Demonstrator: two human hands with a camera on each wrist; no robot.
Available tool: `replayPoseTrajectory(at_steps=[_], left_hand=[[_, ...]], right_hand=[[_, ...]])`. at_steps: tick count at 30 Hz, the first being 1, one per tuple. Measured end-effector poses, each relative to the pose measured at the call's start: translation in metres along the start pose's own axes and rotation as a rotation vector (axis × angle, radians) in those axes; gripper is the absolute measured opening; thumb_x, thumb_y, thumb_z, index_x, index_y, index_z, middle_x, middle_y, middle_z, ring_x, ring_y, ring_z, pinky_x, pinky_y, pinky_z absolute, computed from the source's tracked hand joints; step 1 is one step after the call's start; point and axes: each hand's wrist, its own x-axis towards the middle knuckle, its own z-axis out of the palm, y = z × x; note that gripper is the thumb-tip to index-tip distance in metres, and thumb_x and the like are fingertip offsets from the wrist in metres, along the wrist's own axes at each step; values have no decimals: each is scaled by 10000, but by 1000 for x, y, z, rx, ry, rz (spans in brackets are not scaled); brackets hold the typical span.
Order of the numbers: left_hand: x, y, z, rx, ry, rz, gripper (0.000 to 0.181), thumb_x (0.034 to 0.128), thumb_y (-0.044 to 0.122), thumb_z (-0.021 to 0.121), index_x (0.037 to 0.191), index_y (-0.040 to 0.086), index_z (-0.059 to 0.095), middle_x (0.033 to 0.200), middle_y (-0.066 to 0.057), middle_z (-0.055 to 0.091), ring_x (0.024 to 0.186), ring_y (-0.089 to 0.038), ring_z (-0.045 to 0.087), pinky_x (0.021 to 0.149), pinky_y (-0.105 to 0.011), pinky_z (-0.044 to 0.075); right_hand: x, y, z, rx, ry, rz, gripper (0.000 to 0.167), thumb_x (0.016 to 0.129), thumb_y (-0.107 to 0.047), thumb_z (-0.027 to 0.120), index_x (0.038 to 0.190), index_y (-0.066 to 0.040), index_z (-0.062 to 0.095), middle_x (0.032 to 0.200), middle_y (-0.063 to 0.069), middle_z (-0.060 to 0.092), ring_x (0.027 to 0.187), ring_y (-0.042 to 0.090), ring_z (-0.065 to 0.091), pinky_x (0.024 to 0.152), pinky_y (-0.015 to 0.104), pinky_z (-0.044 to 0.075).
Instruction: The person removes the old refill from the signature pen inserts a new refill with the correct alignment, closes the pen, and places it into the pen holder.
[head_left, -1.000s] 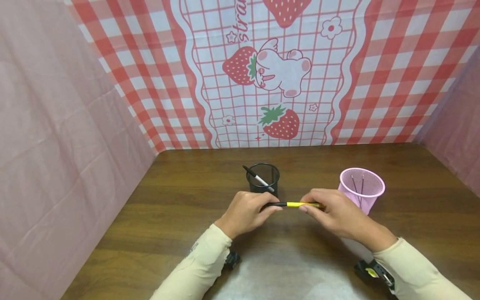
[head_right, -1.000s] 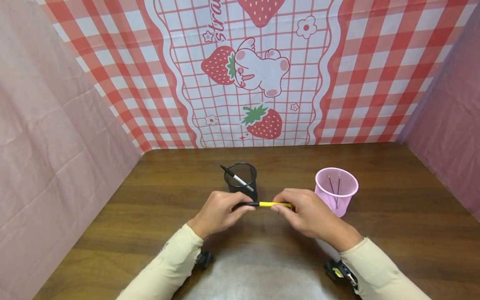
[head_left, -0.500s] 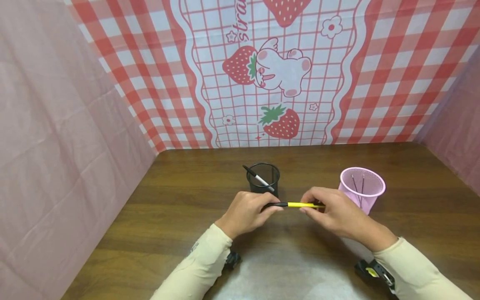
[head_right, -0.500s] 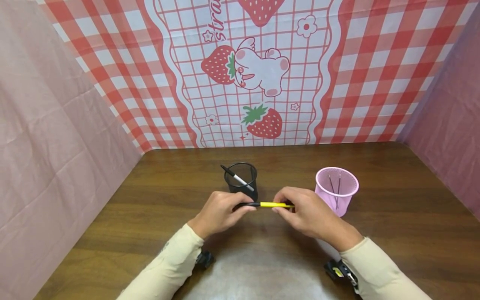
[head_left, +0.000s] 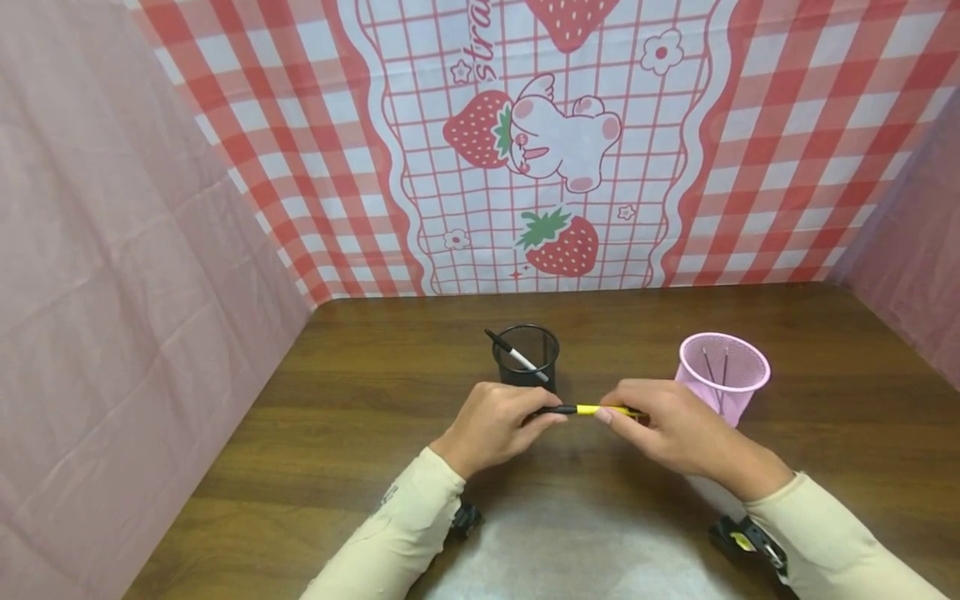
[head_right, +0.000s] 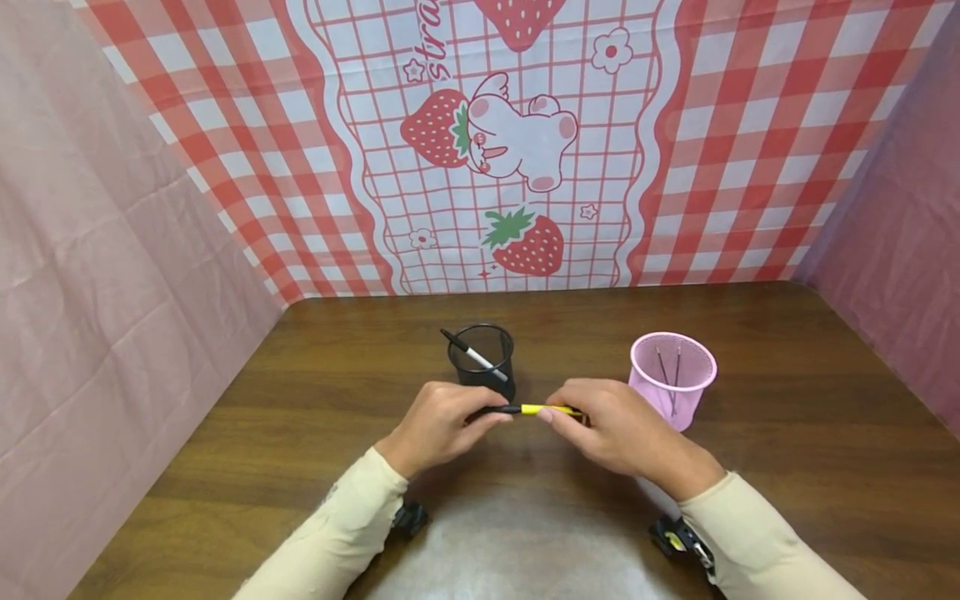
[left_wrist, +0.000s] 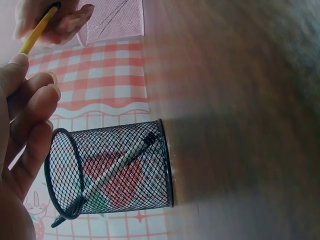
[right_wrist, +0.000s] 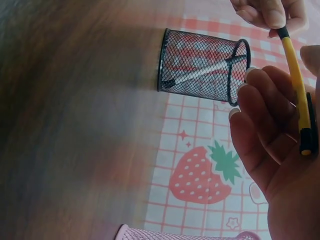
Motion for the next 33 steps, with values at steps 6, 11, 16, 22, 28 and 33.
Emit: replayPoseTrajectory(at_steps=[6, 11, 16, 22, 28, 33], left_hand=[[0, 0, 0, 7, -3, 5, 124, 912, 256, 767, 932, 145, 717, 792, 101, 701, 656, 32, 596, 611, -153, 493], [-1, 0, -1, 15, -11, -17, 143, 905, 277, 774, 930, 154, 706, 769, 114, 691, 627, 44, 564, 587, -160, 481], [-1, 1, -1, 20, -18, -31, 164, 874, 269, 804, 929, 154, 701, 758, 116, 690, 612, 44, 559, 575, -162, 477], [0, 0, -1, 23, -23, -31, 183, 838, 238, 835, 927, 152, 701, 760, 114, 690, 610, 41, 564, 575, -159, 479], [0, 1, -2, 28, -34, -34, 159, 858, 247, 818, 930, 153, 711, 769, 112, 695, 618, 42, 569, 577, -163, 481], [-1, 1, -2, 31, -40, -37, 149, 880, 261, 799, 933, 154, 710, 770, 113, 692, 617, 41, 562, 576, -167, 480]], right_hand=[[0, 1, 1, -13, 6, -45, 209, 897, -56, 725, 902, -262, 689, 793, -217, 550, 668, -21, 497, 622, 138, 402], [0, 1, 3, -13, 21, -58, 195, 875, -53, 749, 905, -234, 685, 792, -207, 553, 661, -23, 496, 611, 138, 407], [0, 2, 4, -13, 51, -78, 213, 830, -46, 787, 916, -209, 681, 789, -193, 550, 651, -22, 490, 582, 146, 413], [0, 2, 4, -16, 61, -78, 248, 805, -44, 807, 929, -212, 673, 796, -187, 552, 657, -19, 491, 560, 190, 437], [0, 2, 4, -5, 58, -67, 259, 799, -32, 809, 938, -204, 674, 820, -179, 583, 672, -11, 511, 561, 196, 455], [-1, 2, 4, -2, 59, -60, 275, 788, -24, 814, 943, -201, 672, 831, -175, 598, 680, -8, 521, 562, 202, 466]])
